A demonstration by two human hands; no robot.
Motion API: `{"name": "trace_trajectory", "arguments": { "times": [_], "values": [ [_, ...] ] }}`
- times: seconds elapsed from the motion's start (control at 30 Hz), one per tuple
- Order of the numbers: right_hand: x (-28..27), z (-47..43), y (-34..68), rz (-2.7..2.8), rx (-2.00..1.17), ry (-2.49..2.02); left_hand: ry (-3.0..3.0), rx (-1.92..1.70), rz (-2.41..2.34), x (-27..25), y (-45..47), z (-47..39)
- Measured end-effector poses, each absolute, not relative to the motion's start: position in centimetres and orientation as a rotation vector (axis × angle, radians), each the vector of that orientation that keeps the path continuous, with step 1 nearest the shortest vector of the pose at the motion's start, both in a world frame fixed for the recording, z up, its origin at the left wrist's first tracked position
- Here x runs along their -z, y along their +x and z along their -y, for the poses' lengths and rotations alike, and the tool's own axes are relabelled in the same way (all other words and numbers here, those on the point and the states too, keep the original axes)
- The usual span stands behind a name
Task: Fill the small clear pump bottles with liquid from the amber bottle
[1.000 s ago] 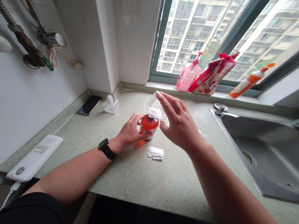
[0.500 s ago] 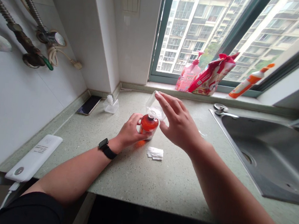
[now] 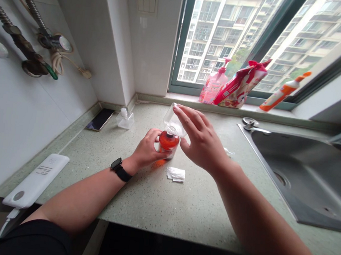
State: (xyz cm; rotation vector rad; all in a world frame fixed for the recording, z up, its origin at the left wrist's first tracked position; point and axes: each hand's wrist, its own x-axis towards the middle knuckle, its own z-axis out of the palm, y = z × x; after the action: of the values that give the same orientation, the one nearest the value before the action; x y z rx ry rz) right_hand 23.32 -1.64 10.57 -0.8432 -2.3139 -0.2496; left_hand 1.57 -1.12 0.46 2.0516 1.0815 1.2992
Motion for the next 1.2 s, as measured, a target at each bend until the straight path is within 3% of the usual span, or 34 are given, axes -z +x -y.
{"name": "trace_trajectory", "arguments": {
  "times": [1.2],
  "values": [
    [-10.98, 2.38, 23.14, 2.345, 0.270, -0.848, 2.057, -1.295, -1.072, -0.42, 1.70, 1.33]
  ]
}}
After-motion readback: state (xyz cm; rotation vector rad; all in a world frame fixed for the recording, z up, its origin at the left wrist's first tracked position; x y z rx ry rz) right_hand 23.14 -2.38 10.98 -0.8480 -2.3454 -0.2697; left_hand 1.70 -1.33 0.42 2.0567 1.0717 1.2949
